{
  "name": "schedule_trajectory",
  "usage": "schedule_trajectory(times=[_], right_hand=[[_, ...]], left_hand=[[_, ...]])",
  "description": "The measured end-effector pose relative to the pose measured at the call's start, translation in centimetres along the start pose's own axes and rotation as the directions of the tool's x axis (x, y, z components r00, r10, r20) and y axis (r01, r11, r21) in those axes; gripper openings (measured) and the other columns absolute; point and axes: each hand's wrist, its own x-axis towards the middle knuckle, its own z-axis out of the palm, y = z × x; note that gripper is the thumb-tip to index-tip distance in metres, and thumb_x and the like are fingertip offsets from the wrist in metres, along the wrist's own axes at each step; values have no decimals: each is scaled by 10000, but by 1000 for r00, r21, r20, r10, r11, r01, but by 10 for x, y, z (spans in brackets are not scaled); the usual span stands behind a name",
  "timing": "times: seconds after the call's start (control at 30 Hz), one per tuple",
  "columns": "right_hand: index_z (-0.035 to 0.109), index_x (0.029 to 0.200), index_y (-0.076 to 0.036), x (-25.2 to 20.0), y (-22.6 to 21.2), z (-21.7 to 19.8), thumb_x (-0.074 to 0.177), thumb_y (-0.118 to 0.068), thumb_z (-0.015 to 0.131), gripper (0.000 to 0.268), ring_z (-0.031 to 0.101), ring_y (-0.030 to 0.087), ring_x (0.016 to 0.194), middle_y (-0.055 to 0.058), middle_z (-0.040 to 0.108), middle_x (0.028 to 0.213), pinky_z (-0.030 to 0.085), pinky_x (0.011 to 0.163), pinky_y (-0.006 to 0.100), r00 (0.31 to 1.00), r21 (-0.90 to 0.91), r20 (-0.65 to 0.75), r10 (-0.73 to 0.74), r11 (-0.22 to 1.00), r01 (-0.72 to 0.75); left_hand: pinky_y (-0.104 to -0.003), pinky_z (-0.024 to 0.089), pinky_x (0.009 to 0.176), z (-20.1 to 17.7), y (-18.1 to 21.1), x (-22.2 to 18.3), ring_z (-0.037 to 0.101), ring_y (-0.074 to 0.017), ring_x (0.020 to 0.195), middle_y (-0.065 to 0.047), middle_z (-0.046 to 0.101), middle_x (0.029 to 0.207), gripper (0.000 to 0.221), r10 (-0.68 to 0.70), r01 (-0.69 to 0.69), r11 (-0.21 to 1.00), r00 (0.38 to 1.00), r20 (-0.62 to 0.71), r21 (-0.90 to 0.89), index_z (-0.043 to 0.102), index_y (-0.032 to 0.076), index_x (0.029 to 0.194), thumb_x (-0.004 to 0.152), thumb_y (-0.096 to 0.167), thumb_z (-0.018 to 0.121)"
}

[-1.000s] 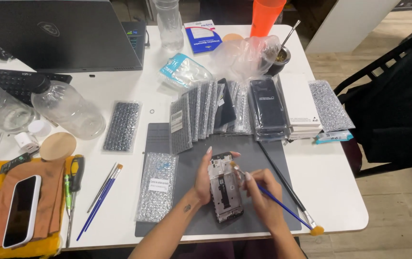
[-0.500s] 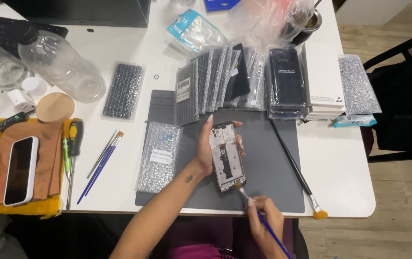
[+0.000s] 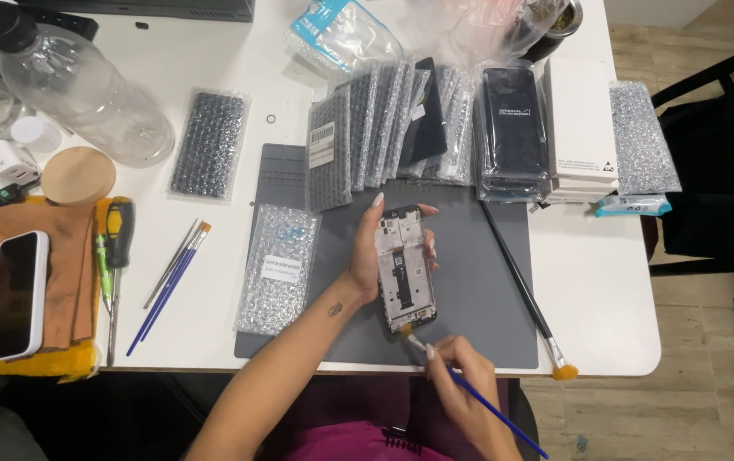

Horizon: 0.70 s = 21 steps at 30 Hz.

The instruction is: Cleaning a mobile phone screen and internal frame using a small brush at a repair station.

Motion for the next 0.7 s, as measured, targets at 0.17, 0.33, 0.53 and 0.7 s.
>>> schedule_trajectory(times=[0.17, 0.33, 0.53, 0.7], right_hand=[[538, 760, -92, -1, 8, -11, 1011, -156, 615, 270, 604, 127, 639, 35, 657, 731, 485, 616, 285, 989, -83, -79, 127, 988, -134], [516, 735, -106, 5, 11, -14, 1002, -172, 633, 299, 566, 113, 612, 27, 673, 723, 446, 586, 276, 991, -96, -105, 88, 990, -98], [549, 708, -106, 12, 6, -18, 989, -176, 652, 308, 601, 104, 615, 6, 685, 655, 477, 611, 267, 990, -14, 20, 143, 990, -142], [539, 721, -109, 16, 0, -20, 999, -141, 637, 297, 617, 112, 596, 23, 676, 646, 480, 560, 258, 989, 46, 82, 119, 991, -123]], left_hand=[[-436, 588, 753, 0, 0, 0, 662, -241, 769, -128, 681, 853, 744, -2, 2, 1000, 1000, 1, -3, 642, 36, 1271, 1001, 679, 380], [-429, 594, 751, 3, 3, -1, 673, -233, 778, -125, 694, 861, 737, 15, -16, 1000, 999, 30, 17, 644, 28, 1276, 998, 666, 401], [-428, 586, 778, 3, 2, -1, 652, -233, 781, -128, 681, 864, 741, -4, 2, 1000, 998, 57, 30, 629, 25, 1285, 1005, 670, 394], [-421, 585, 768, 5, 3, -1, 657, -231, 770, -132, 687, 848, 735, -12, 10, 999, 999, 35, 35, 636, 29, 1273, 995, 670, 405]])
